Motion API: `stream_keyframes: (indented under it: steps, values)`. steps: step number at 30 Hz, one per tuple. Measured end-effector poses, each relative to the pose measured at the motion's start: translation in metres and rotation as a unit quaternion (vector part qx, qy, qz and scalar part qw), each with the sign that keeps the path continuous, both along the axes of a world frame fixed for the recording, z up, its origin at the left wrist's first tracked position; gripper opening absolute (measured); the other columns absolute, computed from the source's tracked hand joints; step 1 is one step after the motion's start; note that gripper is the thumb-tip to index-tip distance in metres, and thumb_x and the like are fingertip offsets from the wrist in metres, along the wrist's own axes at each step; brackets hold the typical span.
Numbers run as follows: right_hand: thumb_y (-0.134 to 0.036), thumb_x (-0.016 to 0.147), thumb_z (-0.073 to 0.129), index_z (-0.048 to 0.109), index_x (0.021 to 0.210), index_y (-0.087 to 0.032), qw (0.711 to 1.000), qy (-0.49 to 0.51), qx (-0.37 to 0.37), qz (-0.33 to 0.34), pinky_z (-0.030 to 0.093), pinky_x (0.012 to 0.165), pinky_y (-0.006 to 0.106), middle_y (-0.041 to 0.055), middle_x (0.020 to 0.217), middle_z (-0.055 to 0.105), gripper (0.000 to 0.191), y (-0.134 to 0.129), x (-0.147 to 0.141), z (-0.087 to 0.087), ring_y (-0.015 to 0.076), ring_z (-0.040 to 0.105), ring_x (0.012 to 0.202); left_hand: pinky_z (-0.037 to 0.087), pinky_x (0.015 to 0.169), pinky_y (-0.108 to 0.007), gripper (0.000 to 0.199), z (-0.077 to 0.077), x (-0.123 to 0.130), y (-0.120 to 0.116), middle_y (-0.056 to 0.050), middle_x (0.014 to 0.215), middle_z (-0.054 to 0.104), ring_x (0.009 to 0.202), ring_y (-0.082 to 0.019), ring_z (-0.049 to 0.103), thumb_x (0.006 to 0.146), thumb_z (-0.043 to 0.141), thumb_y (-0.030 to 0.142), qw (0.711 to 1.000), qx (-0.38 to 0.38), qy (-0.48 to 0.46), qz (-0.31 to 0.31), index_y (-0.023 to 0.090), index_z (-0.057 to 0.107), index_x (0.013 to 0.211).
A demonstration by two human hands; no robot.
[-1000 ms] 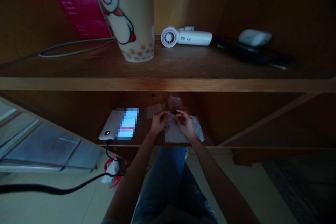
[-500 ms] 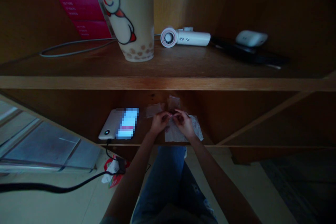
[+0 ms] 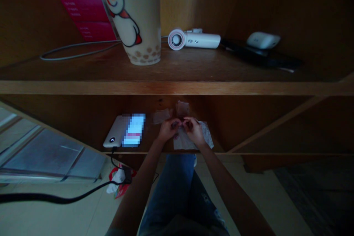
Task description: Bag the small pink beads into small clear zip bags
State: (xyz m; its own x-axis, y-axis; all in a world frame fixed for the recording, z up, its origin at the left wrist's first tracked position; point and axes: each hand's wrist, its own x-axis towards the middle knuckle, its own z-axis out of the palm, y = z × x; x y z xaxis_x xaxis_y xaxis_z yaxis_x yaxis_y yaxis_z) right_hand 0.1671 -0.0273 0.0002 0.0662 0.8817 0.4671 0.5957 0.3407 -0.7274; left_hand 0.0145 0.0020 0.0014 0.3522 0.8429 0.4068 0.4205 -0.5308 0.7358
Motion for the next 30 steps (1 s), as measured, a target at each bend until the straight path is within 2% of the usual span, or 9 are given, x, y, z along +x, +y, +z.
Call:
stream_keyframes:
  steps: [9, 15, 20, 25, 30]
  values:
    - [-0.021, 0.078, 0.052, 0.058, 0.095, -0.022, 1.0, 0.009, 0.013, -0.001, 0.045, 0.064, 0.026, 0.0009, 0.079, 0.064, 0.019, 0.0009, -0.0001, -0.0032, 0.0141, 0.055, 0.065, 0.045, 0.073, -0.023, 0.015, 0.0004, 0.0001, -0.001, -0.001, 0.085, 0.066, 0.075, -0.013, 0.06, 0.08, 0.052, 0.024, 0.999, 0.008, 0.042, 0.006, 0.02, 0.063, 0.088]
    - [-0.021, 0.078, 0.053, 0.057, 0.095, -0.024, 1.0, 0.012, 0.01, 0.015, 0.046, 0.065, 0.026, 0.0005, 0.08, 0.065, 0.018, 0.0009, 0.0002, -0.0033, 0.015, 0.058, 0.071, 0.046, 0.075, -0.024, 0.017, -0.0016, -0.0002, -0.0003, 0.0, 0.085, 0.067, 0.077, -0.013, 0.061, 0.083, 0.048, 0.024, 0.998, 0.001, 0.068, -0.004, 0.021, 0.064, 0.087]
    - [-0.021, 0.078, 0.053, 0.056, 0.095, -0.025, 1.0, 0.007, 0.005, 0.008, 0.046, 0.065, 0.027, 0.0003, 0.082, 0.065, 0.018, 0.0003, 0.0004, -0.0034, 0.0152, 0.059, 0.073, 0.046, 0.076, -0.025, 0.018, 0.0017, -0.0008, -0.0026, -0.001, 0.086, 0.067, 0.079, -0.014, 0.061, 0.083, 0.047, 0.026, 0.998, 0.011, 0.067, -0.002, 0.021, 0.064, 0.088]
    - [-0.024, 0.079, 0.052, 0.055, 0.096, -0.024, 1.0, 0.019, 0.003, -0.009, 0.045, 0.064, 0.026, 0.0007, 0.08, 0.063, 0.017, -0.0005, 0.0004, -0.0016, 0.0144, 0.056, 0.068, 0.046, 0.078, -0.026, 0.027, 0.0039, -0.001, -0.0038, -0.004, 0.094, 0.066, 0.085, -0.015, 0.061, 0.088, 0.038, 0.029, 0.999, 0.017, 0.048, 0.003, 0.02, 0.062, 0.096]
    - [-0.026, 0.08, 0.053, 0.054, 0.102, -0.023, 1.0, 0.026, -0.003, -0.003, 0.045, 0.063, 0.025, 0.0006, 0.08, 0.063, 0.023, -0.0002, 0.0011, -0.0023, 0.0138, 0.055, 0.066, 0.046, 0.073, -0.025, 0.029, 0.0001, -0.0011, -0.0019, -0.005, 0.085, 0.067, 0.078, -0.015, 0.062, 0.09, 0.035, 0.029, 0.998, 0.008, 0.052, 0.032, 0.018, 0.062, 0.092]
